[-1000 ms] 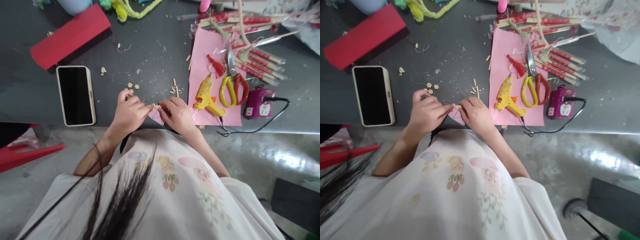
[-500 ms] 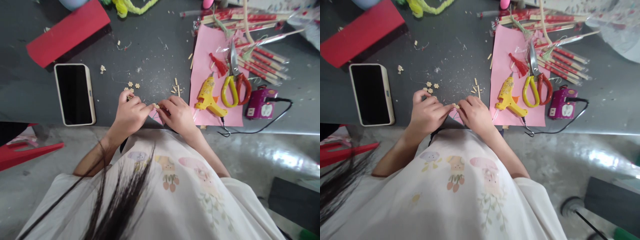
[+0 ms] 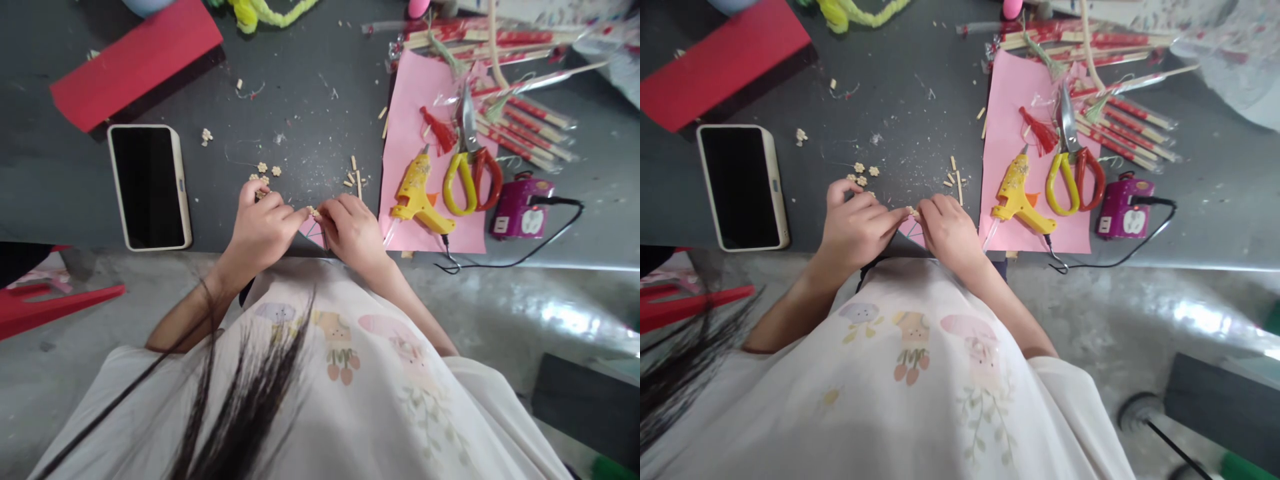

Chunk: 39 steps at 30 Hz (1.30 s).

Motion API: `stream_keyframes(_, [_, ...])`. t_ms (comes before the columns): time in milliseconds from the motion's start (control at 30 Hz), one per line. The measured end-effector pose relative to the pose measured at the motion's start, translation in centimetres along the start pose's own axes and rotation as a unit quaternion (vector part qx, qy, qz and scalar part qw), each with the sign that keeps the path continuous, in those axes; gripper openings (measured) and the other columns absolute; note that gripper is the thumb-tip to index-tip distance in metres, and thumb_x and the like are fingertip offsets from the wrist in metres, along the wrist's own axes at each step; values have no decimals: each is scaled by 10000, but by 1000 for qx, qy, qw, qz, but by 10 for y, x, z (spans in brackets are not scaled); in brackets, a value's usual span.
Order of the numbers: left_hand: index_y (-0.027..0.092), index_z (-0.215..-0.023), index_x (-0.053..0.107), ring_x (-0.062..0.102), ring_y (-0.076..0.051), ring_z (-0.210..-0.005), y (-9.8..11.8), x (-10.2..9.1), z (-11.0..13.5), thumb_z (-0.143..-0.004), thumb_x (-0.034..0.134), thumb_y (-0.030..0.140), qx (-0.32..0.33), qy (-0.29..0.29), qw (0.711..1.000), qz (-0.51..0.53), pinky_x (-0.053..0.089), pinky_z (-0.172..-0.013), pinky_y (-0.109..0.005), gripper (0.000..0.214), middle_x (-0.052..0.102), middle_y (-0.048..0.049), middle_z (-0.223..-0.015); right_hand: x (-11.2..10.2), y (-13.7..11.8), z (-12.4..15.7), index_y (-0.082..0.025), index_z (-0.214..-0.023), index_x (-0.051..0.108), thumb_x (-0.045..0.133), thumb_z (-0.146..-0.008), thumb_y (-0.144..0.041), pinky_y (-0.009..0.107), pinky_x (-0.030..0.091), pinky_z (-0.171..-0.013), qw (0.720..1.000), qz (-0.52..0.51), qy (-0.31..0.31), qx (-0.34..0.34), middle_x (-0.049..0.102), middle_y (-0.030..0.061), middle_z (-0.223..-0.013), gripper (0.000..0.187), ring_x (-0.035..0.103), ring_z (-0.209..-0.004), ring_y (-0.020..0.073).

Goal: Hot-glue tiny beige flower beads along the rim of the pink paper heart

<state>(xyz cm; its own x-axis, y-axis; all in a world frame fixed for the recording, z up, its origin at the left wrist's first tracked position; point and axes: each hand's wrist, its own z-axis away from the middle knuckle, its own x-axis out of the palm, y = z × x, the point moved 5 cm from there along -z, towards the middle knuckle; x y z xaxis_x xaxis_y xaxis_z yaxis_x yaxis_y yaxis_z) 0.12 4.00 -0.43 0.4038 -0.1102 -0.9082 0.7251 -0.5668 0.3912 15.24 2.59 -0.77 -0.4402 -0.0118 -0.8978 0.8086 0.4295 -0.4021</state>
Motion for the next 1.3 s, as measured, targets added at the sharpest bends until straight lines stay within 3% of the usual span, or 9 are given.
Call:
stream_keyframes(233, [263, -971, 701, 527, -170, -707, 6, -2, 1, -1054, 424, 268, 61, 41, 993, -89, 328, -974, -412, 289, 604, 51, -597, 2, 2, 0, -207, -926, 590, 414, -1041, -293, 346, 447, -750, 1000, -14, -4, 7, 643, 78, -885, 227, 561, -826, 224])
stream_keyframes(533, [278, -888, 689, 529, -176, -708, 4, 1, -6, -1061, 351, 296, 21, -13, 999, -28, 345, -990, -421, 380, 571, 43, -582, 4, 2, 1, -207, -916, 593, 416, -1039, -299, 353, 461, -767, 1000, -9, -7, 11, 643, 81, -883, 234, 567, -840, 229])
stream_keyframes(700, [262, -917, 724, 547, -179, -703, 2, 0, -4, -1046, 408, 298, 30, 7, 999, -13, 359, -975, -459, 343, 618, 28, -592, 4, 3, 1, -199, -937, 606, 393, -1047, -345, 353, 462, -771, 1000, -15, -1, 12, 651, 85, -890, 280, 565, -844, 229])
stream_keyframes(967, [276, -928, 767, 629, -179, -713, -14, 5, 5, -1000, 536, 395, -59, 95, 993, 45, 397, -932, -487, 270, 729, 7, -712, 1, 9, 5, -203, -1047, 623, 472, -1016, -375, 380, 489, -816, 999, -28, -2, 30, 676, 95, -961, 230, 609, -915, 252])
stream_keyframes(1300, [250, -986, 760, 632, -209, -728, -2, 6, -6, -994, 538, 398, -33, 62, 998, -6, 402, -924, -500, 267, 728, -15, -698, -5, 11, 5, -196, -1042, 640, 506, -1001, -362, 379, 500, -791, 999, -14, 4, 31, 675, 98, -942, 217, 609, -887, 252])
